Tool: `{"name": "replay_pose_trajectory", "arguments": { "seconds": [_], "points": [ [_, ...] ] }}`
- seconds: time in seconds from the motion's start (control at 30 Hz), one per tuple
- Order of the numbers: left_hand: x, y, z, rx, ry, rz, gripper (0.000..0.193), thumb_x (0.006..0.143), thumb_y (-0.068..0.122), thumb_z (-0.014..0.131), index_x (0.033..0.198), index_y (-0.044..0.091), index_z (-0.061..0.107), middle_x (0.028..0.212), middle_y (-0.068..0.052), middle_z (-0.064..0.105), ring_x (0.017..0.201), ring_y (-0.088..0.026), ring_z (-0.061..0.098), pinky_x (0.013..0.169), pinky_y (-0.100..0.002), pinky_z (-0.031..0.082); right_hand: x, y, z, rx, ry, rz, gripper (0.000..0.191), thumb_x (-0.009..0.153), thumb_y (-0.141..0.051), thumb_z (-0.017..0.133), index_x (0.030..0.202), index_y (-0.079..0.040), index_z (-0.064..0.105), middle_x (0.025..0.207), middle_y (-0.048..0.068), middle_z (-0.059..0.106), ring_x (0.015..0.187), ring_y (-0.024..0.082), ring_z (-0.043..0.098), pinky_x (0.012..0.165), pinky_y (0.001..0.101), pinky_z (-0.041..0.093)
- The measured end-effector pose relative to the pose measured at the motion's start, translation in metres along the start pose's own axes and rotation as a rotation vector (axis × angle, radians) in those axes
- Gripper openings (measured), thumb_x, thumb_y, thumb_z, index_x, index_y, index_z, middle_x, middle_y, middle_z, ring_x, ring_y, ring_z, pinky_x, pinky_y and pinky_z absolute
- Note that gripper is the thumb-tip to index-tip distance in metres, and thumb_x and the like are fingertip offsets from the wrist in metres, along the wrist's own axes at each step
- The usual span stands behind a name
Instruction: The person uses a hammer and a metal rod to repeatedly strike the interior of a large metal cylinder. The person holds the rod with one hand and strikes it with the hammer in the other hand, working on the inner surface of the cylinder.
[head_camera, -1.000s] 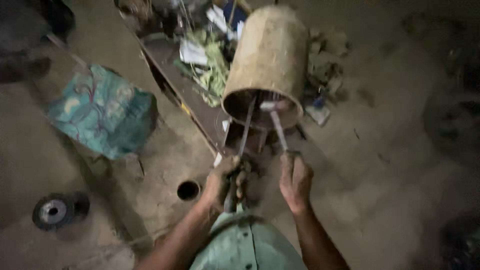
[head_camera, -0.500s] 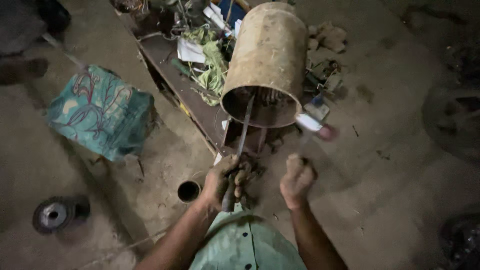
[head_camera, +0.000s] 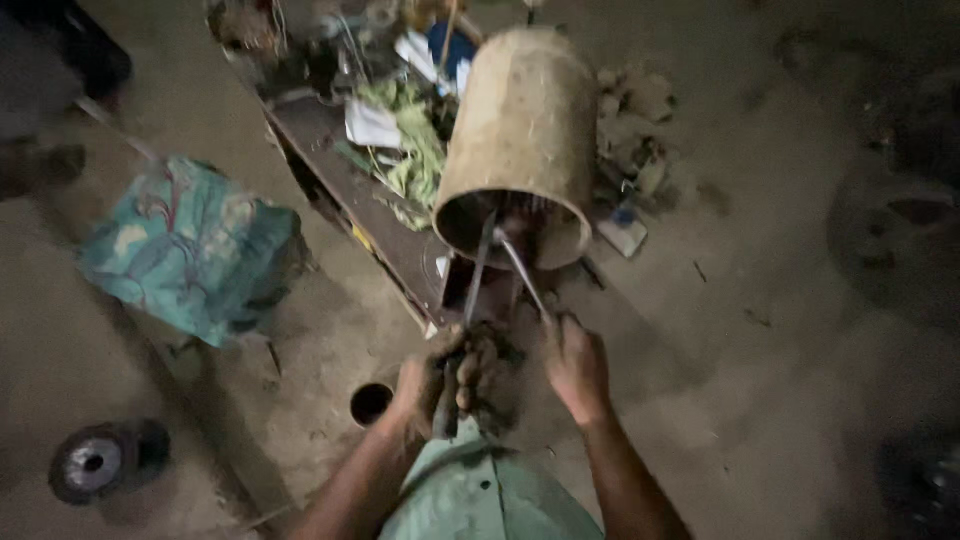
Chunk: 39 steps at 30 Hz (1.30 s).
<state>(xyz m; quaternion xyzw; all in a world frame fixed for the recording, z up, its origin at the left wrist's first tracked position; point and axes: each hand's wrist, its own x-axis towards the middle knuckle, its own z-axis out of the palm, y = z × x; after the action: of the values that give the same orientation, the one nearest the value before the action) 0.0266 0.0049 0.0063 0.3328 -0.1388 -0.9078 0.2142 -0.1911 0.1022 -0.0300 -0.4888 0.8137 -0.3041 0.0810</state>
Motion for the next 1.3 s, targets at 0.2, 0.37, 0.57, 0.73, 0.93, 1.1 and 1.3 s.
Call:
{"name": "replay_pose_trajectory", "arguments": {
  "seconds": [0.2, 0.37, 0.57, 0.73, 0.93, 1.1, 1.3],
  "points": [
    [0.004, -0.003, -0.003, -0.013, -0.026, -0.091, 0.023, 0.102, 0.038, 0.047, 0.098, 0.016, 0.052, 0.059, -0.005, 0.053, 0.037, -0.021, 0.047, 0.033, -0.034, 0.039, -0.005, -0.012, -0.004, 0.309, 0.204, -0.043, 0.036, 0.111, -0.027, 0.047, 0.089, -0.001, 0.058, 0.067, 0.008, 0.053, 0.056, 0.02, 0.049, 0.051, 0.0372, 0.041],
    [0.005, -0.005, -0.005, -0.046, -0.021, -0.073, 0.024, 0.103, 0.038, 0.049, 0.1, 0.015, 0.054, 0.061, -0.005, 0.052, 0.041, -0.021, 0.047, 0.036, -0.034, 0.039, 0.002, -0.012, -0.007, 0.132, -0.047, 0.054, 0.042, 0.105, -0.036, 0.052, 0.088, 0.0, 0.065, 0.058, 0.009, 0.05, 0.047, 0.023, 0.046, 0.047, 0.0382, 0.038],
    [-0.008, -0.006, 0.009, -0.086, 0.044, -0.032, 0.025, 0.101, 0.038, 0.051, 0.095, 0.014, 0.052, 0.062, -0.003, 0.052, 0.042, -0.018, 0.045, 0.037, -0.032, 0.038, 0.004, 0.004, -0.021, 0.497, 0.254, -0.206, 0.048, 0.111, -0.043, 0.051, 0.087, -0.003, 0.06, 0.07, -0.002, 0.054, 0.059, 0.012, 0.046, 0.052, 0.0319, 0.04],
    [-0.02, -0.009, 0.048, -0.13, 0.039, 0.029, 0.017, 0.099, 0.029, 0.059, 0.103, 0.012, 0.057, 0.073, 0.001, 0.052, 0.053, -0.011, 0.048, 0.043, -0.027, 0.038, 0.019, 0.009, -0.015, 0.667, 0.293, -0.067, 0.048, 0.11, -0.047, 0.044, 0.09, -0.006, 0.057, 0.074, -0.002, 0.051, 0.062, 0.01, 0.045, 0.056, 0.028, 0.038],
    [-0.013, -0.036, 0.085, -0.126, 0.057, 0.048, 0.013, 0.096, 0.024, 0.061, 0.102, 0.015, 0.054, 0.076, -0.003, 0.055, 0.054, -0.014, 0.05, 0.047, -0.032, 0.042, 0.088, 0.002, -0.051, 0.232, 0.446, -0.314, 0.048, 0.106, -0.037, 0.069, 0.115, 0.008, 0.056, 0.097, 0.004, 0.06, 0.082, 0.013, 0.06, 0.063, 0.031, 0.051],
    [-0.009, -0.027, 0.055, -0.056, -0.073, 0.015, 0.018, 0.095, 0.027, 0.064, 0.099, 0.015, 0.051, 0.07, -0.001, 0.052, 0.047, -0.014, 0.047, 0.036, -0.03, 0.035, 0.147, -0.001, -0.097, 0.388, 0.193, -0.311, 0.043, 0.098, -0.025, 0.085, 0.122, 0.004, 0.065, 0.083, 0.001, 0.06, 0.078, 0.009, 0.063, 0.069, 0.0291, 0.054],
    [-0.018, 0.004, 0.018, 0.081, -0.1, 0.048, 0.021, 0.091, 0.016, 0.064, 0.109, 0.007, 0.059, 0.078, -0.006, 0.059, 0.055, -0.014, 0.054, 0.042, -0.026, 0.043, 0.166, -0.031, -0.119, 0.32, 0.014, -0.515, 0.045, 0.093, -0.03, 0.089, 0.12, 0.0, 0.069, 0.086, 0.004, 0.069, 0.076, 0.013, 0.064, 0.069, 0.0308, 0.054]
  ]
}}
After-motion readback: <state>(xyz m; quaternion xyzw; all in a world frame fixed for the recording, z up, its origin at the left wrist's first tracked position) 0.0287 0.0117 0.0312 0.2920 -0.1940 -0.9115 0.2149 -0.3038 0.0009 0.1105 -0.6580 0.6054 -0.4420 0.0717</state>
